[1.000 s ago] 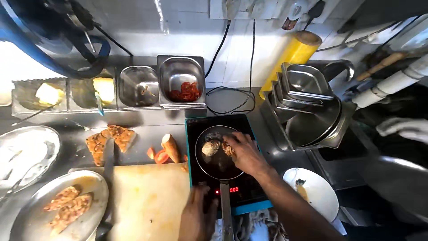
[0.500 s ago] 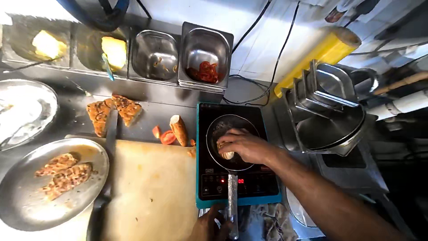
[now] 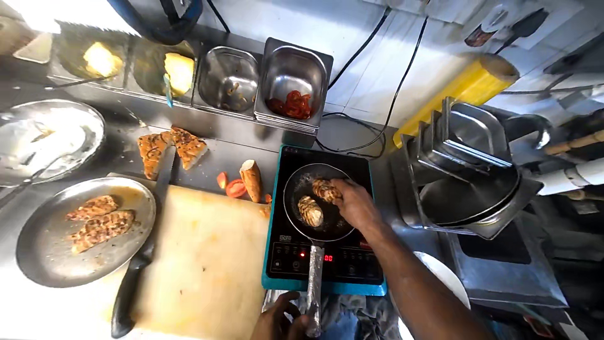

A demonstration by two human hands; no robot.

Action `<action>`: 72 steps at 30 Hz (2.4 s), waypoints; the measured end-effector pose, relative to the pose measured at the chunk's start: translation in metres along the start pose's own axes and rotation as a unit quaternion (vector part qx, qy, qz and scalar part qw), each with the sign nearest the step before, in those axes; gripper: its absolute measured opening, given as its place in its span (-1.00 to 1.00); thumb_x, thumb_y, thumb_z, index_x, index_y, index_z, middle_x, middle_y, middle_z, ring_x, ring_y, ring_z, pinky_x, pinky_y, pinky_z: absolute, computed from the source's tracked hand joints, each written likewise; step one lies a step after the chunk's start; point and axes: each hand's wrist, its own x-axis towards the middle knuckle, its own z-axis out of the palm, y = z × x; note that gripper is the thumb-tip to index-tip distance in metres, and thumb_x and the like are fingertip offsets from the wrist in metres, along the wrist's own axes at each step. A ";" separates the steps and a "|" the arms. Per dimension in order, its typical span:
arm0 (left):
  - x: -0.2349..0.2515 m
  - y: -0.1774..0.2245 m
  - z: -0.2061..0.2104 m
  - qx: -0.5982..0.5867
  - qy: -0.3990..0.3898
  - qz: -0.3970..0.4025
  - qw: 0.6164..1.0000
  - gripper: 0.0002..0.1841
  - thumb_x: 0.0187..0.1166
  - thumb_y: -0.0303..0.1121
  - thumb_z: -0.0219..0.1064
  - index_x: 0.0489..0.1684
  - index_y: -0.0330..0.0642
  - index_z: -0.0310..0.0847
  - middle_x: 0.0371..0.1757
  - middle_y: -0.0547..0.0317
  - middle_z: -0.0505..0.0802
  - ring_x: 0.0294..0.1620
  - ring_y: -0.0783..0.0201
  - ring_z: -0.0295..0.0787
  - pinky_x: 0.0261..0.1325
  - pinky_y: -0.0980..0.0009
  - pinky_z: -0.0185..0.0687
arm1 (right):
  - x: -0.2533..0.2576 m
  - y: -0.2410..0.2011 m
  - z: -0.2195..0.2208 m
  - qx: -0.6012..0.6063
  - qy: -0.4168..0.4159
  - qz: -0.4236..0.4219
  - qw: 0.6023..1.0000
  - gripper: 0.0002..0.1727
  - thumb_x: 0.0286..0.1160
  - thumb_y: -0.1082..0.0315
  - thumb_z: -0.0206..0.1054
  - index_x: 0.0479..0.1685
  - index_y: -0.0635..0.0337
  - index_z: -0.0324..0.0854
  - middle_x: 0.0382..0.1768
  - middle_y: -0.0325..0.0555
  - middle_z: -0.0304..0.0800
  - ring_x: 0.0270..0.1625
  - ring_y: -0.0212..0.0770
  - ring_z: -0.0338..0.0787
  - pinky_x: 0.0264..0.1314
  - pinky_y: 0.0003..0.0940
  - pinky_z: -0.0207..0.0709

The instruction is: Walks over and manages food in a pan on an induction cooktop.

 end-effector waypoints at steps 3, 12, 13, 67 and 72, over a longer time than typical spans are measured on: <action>-0.007 -0.001 0.012 0.004 0.034 -0.006 0.999 -0.48 0.69 -0.20 0.33 0.49 -0.38 0.48 -0.06 0.05 0.89 -0.40 0.28 0.80 -0.23 0.25 0.80 | 0.029 0.008 -0.006 0.017 -0.011 -0.120 0.993 -0.36 0.36 0.67 0.40 0.53 0.09 0.60 0.40 0.18 0.66 0.37 0.20 0.72 0.41 0.16 0.63; 0.001 0.007 0.068 -0.096 0.082 -0.011 0.992 -0.48 0.68 -0.18 0.34 0.50 -0.31 0.47 0.02 0.13 0.90 -0.12 0.30 0.89 0.01 0.30 0.86 | -0.007 -0.046 0.006 -0.064 -0.098 -0.213 0.970 -0.55 0.50 -0.07 0.44 0.24 -0.03 0.81 0.27 -0.03 0.73 0.46 0.12 0.58 0.40 0.17 0.52; 0.003 0.008 0.073 -0.103 0.092 -0.014 0.990 -0.49 0.67 -0.16 0.35 0.48 -0.30 0.48 0.01 0.15 0.90 -0.13 0.31 0.89 0.00 0.31 0.86 | -0.008 -0.045 0.010 -0.082 -0.109 -0.217 0.967 -0.59 0.50 -0.01 0.44 0.22 -0.02 0.80 0.30 -0.02 0.70 0.46 0.13 0.58 0.39 0.17 0.51; 0.048 0.016 0.032 -0.111 0.043 -0.072 0.990 -0.60 0.79 -0.06 0.13 0.20 -0.25 0.52 -0.49 0.17 0.75 -0.60 0.24 0.74 -0.44 0.23 0.80 | -0.168 0.035 -0.001 0.232 0.248 0.060 0.939 -0.86 0.57 0.36 0.33 -0.13 0.19 0.77 -0.35 -0.31 0.90 -0.31 -0.48 0.86 -0.20 -0.53 0.78; 0.027 0.000 0.040 -0.099 0.020 -0.067 0.993 -0.57 0.75 -0.03 0.15 0.20 -0.26 0.53 -0.49 0.18 0.74 -0.61 0.25 0.71 -0.46 0.22 0.77 | -0.180 0.039 0.003 0.218 0.266 0.074 0.936 -0.67 0.70 0.22 0.14 -0.40 0.12 0.69 -0.50 -0.39 0.78 -0.41 -0.52 0.79 -0.28 -0.51 0.73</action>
